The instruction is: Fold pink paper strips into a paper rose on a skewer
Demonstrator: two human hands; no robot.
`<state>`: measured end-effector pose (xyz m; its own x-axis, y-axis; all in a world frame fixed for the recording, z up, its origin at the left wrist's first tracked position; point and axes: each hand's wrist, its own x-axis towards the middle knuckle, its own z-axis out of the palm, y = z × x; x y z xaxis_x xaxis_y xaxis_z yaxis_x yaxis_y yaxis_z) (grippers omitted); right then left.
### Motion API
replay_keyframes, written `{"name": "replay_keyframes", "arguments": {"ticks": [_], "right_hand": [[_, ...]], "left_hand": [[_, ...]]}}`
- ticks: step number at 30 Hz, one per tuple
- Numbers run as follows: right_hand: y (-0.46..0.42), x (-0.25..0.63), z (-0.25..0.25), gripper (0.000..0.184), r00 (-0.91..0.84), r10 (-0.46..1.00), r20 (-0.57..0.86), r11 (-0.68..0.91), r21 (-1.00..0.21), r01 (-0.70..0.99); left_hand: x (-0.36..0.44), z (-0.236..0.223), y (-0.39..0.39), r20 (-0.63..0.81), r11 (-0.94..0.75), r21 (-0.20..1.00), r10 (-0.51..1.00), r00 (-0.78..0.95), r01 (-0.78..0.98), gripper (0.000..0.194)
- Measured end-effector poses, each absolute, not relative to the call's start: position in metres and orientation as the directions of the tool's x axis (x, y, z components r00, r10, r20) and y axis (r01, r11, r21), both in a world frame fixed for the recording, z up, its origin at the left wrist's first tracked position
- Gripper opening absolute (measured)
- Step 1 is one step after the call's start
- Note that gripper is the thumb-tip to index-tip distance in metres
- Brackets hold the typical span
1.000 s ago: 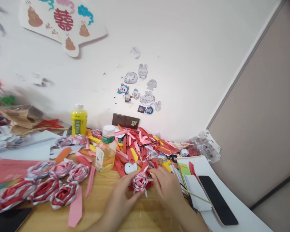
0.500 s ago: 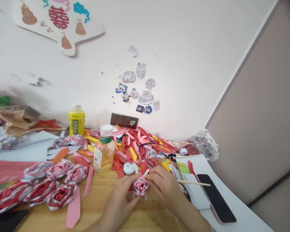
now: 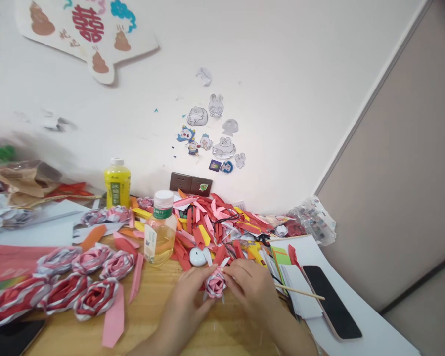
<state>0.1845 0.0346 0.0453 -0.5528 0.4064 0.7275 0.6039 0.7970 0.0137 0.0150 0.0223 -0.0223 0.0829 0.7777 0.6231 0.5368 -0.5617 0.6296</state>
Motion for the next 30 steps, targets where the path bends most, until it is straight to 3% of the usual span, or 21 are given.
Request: {"name": "replay_keyframes", "arguments": {"ticks": [4,10,16,19,25,30], "right_hand": [[0.0327,0.1843,0.0454,0.019,-0.561,0.415,0.716,0.785,0.03,0.619],[0.0324,0.1852,0.0475,0.018,-0.517,0.577,0.633,0.757,-0.177,0.628],[0.0325,0.186,0.0479,0.019,-0.51,0.62,0.596,0.743,-0.238,0.625],[0.0347,0.1872,0.045,0.022,-0.542,0.579,0.608,0.765,-0.177,0.619],[0.0397,0.1894,0.0419,0.035,-0.662,0.391,0.639,0.796,0.126,0.592],[0.0387,0.1886,0.0505,0.037,-0.697,0.363,0.618,0.823,0.139,0.551]], "left_hand": [[0.0151,-0.0213,0.0218,0.625,-0.577,0.607,0.771,0.119,0.546,0.042],[0.0156,-0.0174,0.0219,0.615,-0.586,0.588,0.772,0.163,0.558,0.042],[0.0156,-0.0155,0.0213,0.632,-0.6,0.575,0.757,0.164,0.556,0.042],[0.0154,-0.0156,0.0209,0.631,-0.599,0.574,0.758,0.165,0.559,0.042],[0.0152,-0.015,0.0197,0.591,-0.574,0.592,0.786,0.179,0.566,0.04],[0.0152,-0.0149,0.0205,0.605,-0.581,0.589,0.778,0.171,0.562,0.04]]}}
